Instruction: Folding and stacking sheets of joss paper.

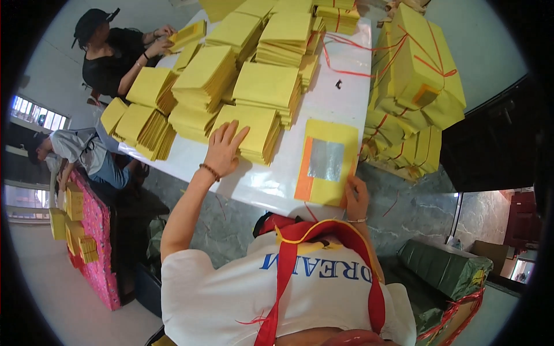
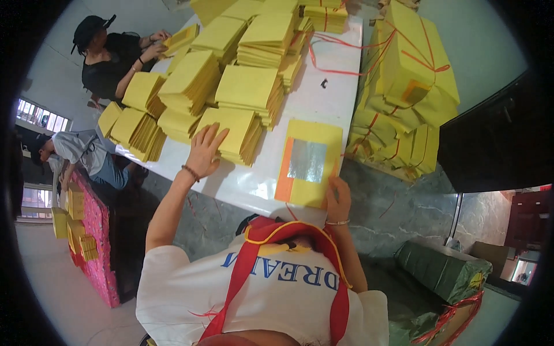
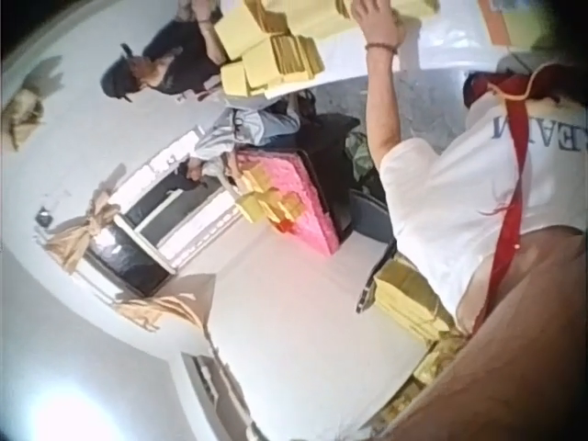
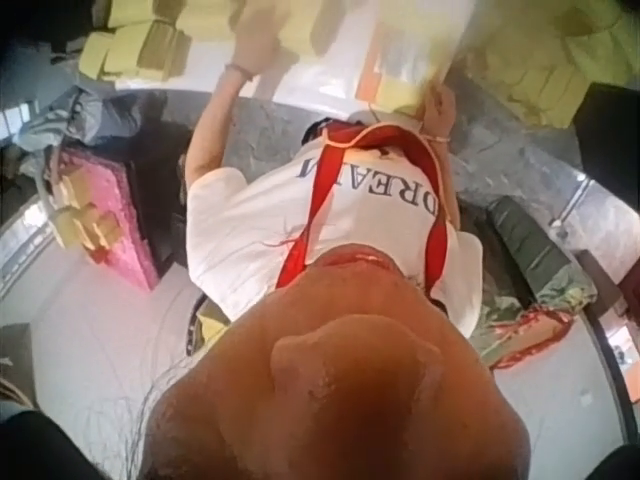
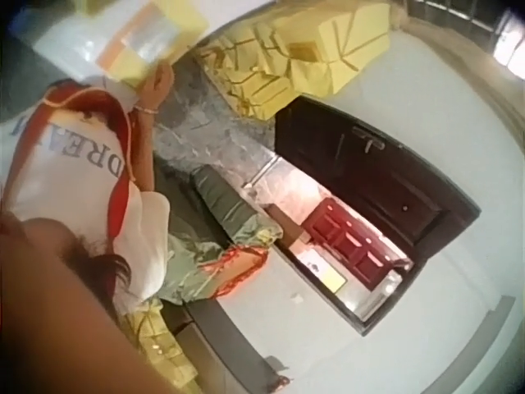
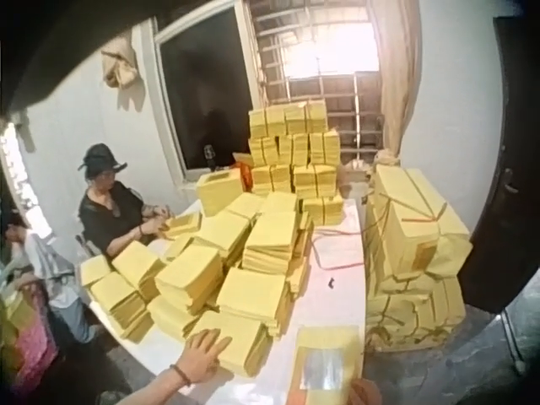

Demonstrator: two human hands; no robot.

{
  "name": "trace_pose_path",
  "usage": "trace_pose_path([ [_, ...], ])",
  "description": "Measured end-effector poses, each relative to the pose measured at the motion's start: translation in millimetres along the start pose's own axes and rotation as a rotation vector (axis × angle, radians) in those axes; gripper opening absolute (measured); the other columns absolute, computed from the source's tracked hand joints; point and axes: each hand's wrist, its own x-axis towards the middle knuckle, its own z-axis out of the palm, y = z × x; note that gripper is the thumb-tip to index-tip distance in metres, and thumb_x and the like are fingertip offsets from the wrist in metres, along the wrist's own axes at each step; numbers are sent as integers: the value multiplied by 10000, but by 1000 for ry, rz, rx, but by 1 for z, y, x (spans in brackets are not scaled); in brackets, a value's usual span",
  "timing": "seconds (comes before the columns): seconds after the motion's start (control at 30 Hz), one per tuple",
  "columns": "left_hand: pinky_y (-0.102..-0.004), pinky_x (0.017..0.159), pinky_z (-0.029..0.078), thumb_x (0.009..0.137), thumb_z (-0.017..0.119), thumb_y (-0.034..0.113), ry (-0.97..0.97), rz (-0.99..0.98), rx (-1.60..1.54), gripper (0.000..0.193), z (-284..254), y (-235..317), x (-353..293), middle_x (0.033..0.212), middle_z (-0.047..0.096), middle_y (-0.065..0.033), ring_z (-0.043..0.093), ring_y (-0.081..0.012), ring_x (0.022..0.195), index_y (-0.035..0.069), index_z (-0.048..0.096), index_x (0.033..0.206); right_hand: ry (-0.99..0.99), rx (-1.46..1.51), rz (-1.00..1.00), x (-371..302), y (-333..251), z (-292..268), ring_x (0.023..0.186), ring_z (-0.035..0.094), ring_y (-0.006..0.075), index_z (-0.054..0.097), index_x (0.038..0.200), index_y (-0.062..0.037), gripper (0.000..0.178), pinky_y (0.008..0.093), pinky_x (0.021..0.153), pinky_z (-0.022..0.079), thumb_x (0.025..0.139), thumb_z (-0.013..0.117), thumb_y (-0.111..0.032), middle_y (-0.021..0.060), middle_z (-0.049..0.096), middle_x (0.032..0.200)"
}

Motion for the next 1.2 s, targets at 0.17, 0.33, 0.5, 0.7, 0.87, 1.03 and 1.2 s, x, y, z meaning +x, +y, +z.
trace_pose_path([
  [0.17, -464, 976, 305, 613, 628, 59, 128, 22, -32, 760, -25, 46, -10, 1321, 360, -183, 354, -377, 1179, 126, 369, 1325, 46, -54, -66, -6, -9, -2, 1076, 505, 280, 601, 1016, -13, 227, 370, 939, 375, 797, 581, -68, 130, 582, 1084],
  [0.33, -394, 910, 385, 739, 536, 2, 211, 136, -652, 452, 13, 114, -6, 1184, 484, -185, 477, -329, 1061, 1, 482, 1187, 43, -159, -116, -9, -3, -3, 1114, 476, 295, 599, 1025, -19, 234, 379, 956, 357, 803, 591, -91, 127, 568, 1113],
  [0.5, -346, 1016, 302, 856, 505, 96, 115, -454, -1421, 534, 113, 147, 4, 1344, 379, -182, 392, -277, 1211, -27, 303, 1334, 122, 68, 126, 0, -9, 1, 1139, 455, 265, 480, 1239, -48, 429, 360, 964, 348, 829, 578, -125, 138, 479, 1237],
  [0.7, -315, 1046, 269, 828, 456, 43, 36, -480, -1407, 569, 119, 162, 24, 1374, 350, -202, 332, -270, 1282, -41, 259, 1355, 38, 464, 264, 1, 14, 11, 1150, 440, 215, 413, 1301, -41, 479, 308, 964, 353, 841, 545, -77, 112, 410, 1308],
  [0.87, -353, 1040, 282, 784, 476, 11, 65, -435, -1385, 567, 122, 163, 17, 1328, 398, -212, 371, -323, 1243, -14, 326, 1330, 40, 255, 172, -8, 19, 7, 1167, 427, 224, 473, 1240, -31, 420, 311, 973, 345, 827, 545, -62, 130, 411, 1297],
  [1.03, -402, 956, 344, 768, 578, 67, 269, -44, -717, 490, 89, 161, 13, 1202, 479, -183, 433, -350, 1108, 30, 450, 1239, 74, 82, 131, -12, 14, 8, 1181, 412, 243, 498, 1207, -37, 378, 315, 980, 337, 832, 537, -68, 148, 400, 1292],
  [1.2, -399, 894, 380, 714, 686, 247, -5, 381, -451, 496, 72, 167, 4, 1135, 503, -128, 452, -322, 1058, 66, 528, 1149, 100, 317, 205, -12, 24, 11, 1171, 412, 227, 490, 1214, -39, 368, 303, 976, 332, 852, 525, -89, 133, 381, 1296],
])
